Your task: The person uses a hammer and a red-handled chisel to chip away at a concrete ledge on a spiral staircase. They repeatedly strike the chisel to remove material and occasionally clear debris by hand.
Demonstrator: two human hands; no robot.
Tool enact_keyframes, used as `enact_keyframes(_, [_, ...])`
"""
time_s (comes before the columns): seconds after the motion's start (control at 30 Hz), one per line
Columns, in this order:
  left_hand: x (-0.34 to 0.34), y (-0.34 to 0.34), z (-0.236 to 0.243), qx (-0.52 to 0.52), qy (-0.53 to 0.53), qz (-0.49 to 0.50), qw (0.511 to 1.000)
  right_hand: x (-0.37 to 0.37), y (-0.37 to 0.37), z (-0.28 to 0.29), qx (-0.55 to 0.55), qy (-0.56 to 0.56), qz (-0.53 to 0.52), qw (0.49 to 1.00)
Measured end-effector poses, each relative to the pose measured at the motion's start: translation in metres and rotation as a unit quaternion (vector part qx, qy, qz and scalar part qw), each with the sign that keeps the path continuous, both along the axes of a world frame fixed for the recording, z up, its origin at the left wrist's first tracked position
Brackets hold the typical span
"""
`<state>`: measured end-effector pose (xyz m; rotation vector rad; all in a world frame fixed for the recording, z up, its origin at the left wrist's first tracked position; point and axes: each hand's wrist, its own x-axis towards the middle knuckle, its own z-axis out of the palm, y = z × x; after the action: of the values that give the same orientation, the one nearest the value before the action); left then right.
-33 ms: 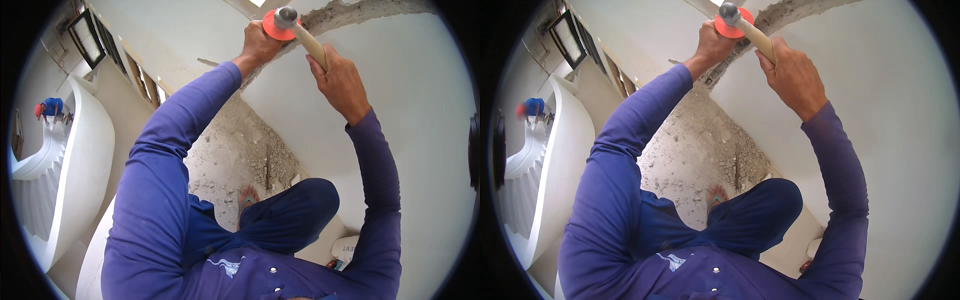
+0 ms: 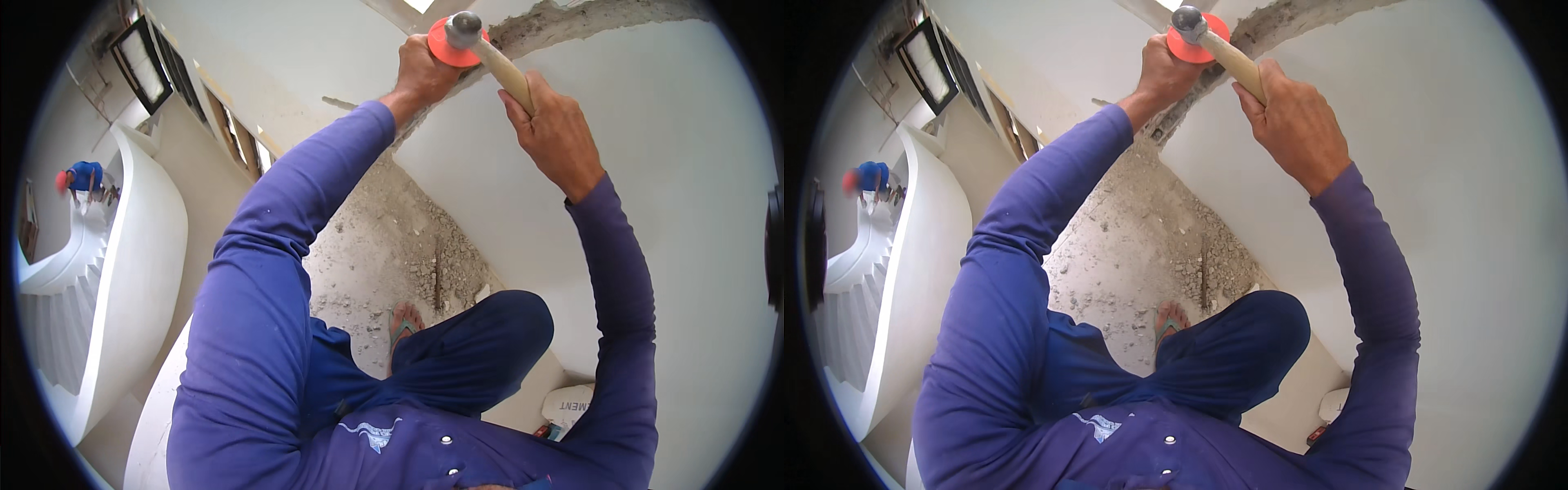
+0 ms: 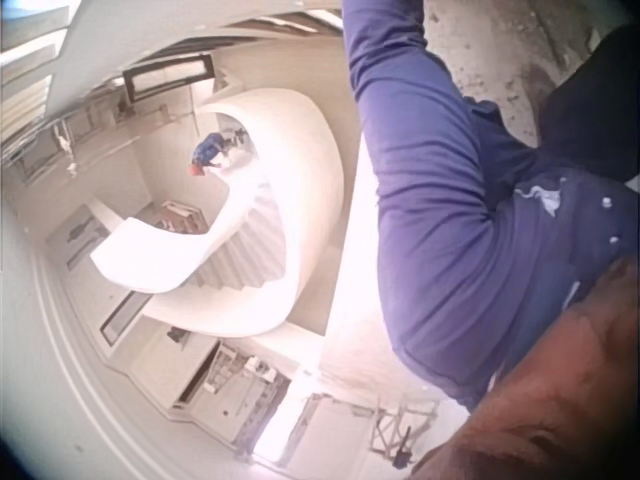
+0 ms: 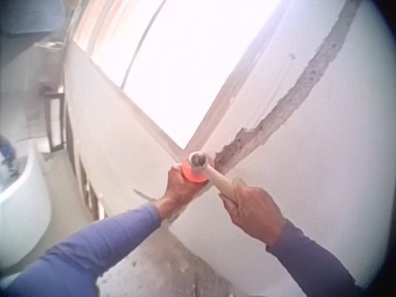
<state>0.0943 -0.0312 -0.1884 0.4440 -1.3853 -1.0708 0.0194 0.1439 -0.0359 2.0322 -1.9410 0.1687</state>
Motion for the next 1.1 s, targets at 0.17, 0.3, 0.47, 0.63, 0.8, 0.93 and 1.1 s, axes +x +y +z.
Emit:
enact_keyframes(0.17, [0.010,-0.005,0.000,-0.033,-0.052,0.056,0.997,0.057,0.016,0.034,-0.163,-0.130,0.104,0.973])
enact_keyframes(0.3, [0.005,-0.008,0.009,-0.023,-0.065,0.047,0.997,0.040,0.015,0.022,-0.223,-0.171,0.135,0.950])
enact_keyframes(0.47, [0.001,-0.004,0.009,-0.031,-0.094,0.055,0.994,-0.006,0.002,0.012,-0.004,-0.026,0.038,0.999])
enact_keyframes(0.63, [0.003,-0.007,0.010,-0.013,-0.105,0.063,0.992,0.047,0.017,0.036,-0.230,-0.210,0.108,0.944])
enact_keyframes(0.8, [-0.001,0.003,0.024,-0.004,-0.142,0.040,0.989,-0.024,-0.003,-0.006,-0.045,-0.041,0.004,0.998])
enact_keyframes(0.93, [0.009,-0.008,0.009,-0.026,-0.149,0.050,0.987,0.019,-0.006,0.012,-0.076,-0.141,0.050,0.986])
enact_keyframes(1.1, [-0.003,-0.001,0.019,-0.029,-0.125,0.037,0.991,-0.010,0.004,-0.016,-0.098,-0.135,-0.003,0.986])
